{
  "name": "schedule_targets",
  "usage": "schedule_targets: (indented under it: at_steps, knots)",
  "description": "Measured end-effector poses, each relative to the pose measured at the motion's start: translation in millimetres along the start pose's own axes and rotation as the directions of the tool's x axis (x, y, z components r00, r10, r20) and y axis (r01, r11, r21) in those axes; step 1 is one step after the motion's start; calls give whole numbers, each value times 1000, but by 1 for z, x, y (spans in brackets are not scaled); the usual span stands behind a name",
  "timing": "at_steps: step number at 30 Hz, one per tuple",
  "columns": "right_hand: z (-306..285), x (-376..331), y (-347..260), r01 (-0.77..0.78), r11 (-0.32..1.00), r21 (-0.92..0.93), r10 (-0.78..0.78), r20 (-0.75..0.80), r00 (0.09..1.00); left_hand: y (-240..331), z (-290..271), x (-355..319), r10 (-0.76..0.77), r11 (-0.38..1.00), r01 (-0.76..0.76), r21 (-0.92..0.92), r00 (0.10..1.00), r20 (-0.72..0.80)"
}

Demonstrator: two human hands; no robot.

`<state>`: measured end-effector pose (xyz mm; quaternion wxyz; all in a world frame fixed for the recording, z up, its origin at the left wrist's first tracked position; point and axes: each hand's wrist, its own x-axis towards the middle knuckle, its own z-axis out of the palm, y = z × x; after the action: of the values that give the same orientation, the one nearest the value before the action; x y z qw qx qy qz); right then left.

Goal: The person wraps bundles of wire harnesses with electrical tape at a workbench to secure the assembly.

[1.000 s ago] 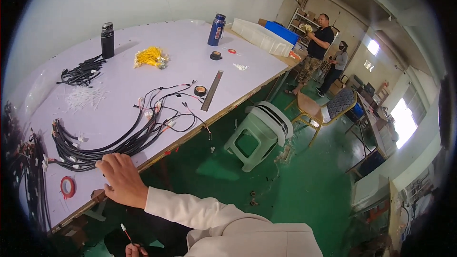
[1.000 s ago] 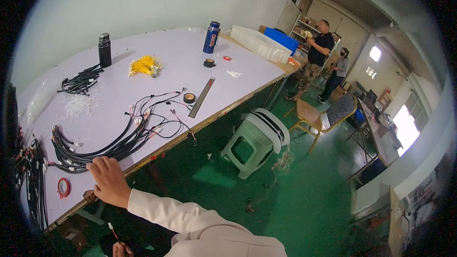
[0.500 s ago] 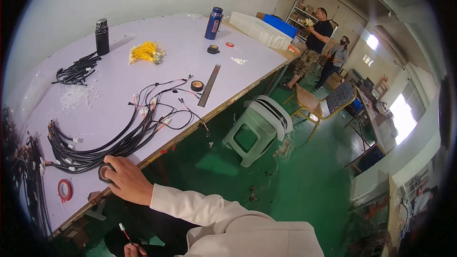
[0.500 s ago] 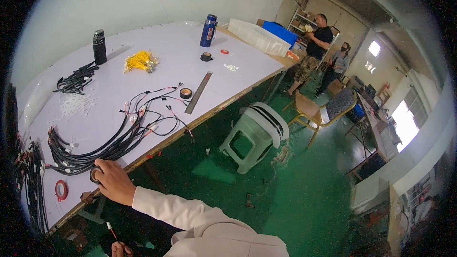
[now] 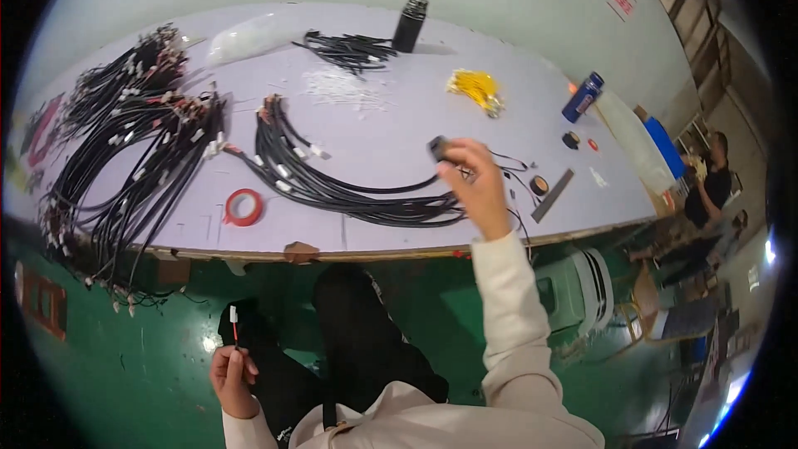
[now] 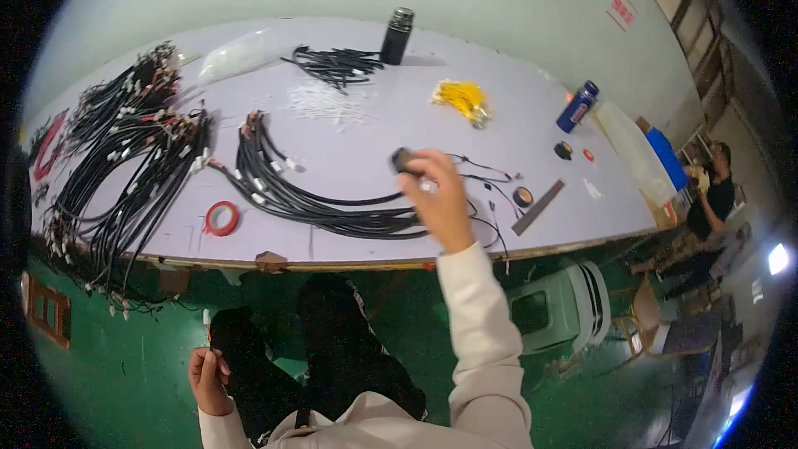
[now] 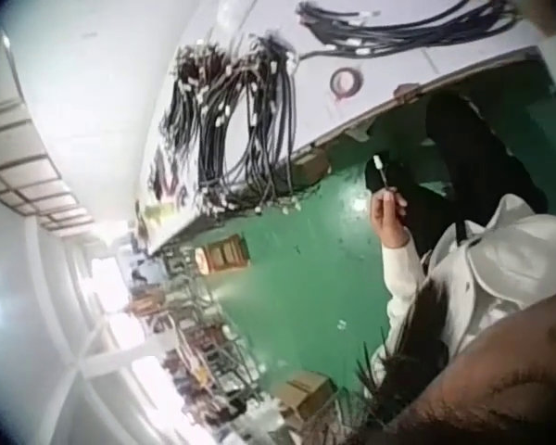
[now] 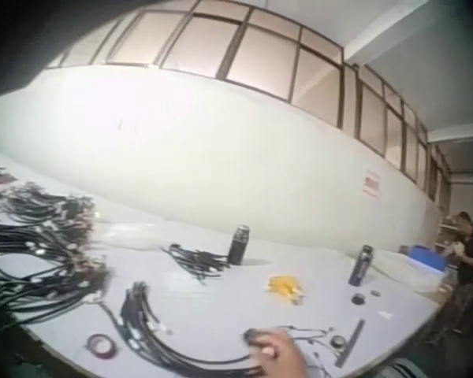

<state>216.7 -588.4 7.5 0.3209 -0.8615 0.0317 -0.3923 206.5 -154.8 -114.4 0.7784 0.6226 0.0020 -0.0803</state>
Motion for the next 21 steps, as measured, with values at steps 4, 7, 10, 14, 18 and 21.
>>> schedule_targets:
  at_steps: [4,7,10,14,18,21]
  knots:
    - [1,31,38,-14,993,-114,15,5,1000,2,4,0,-13,999,11,-42,999,-46]
    - [26,37,65,53,975,-215,-48,27,998,-7,5,0,-69,998,69,13,997,-39]
    - [59,39,63,-137,923,-359,164,46,985,12,2,-10,-210,978,209,-31,976,-55]
    - [57,28,54,-63,773,-632,165,105,981,1,-5,-2,-90,995,89,-38,996,-24]
    - [42,3,0,145,916,-374,-163,-14,987,11,16,-6,-101,995,101,14,995,6]
    - [55,-46,-75,47,951,307,-154,334,930,24,21,-8,-38,999,37,11,992,124]
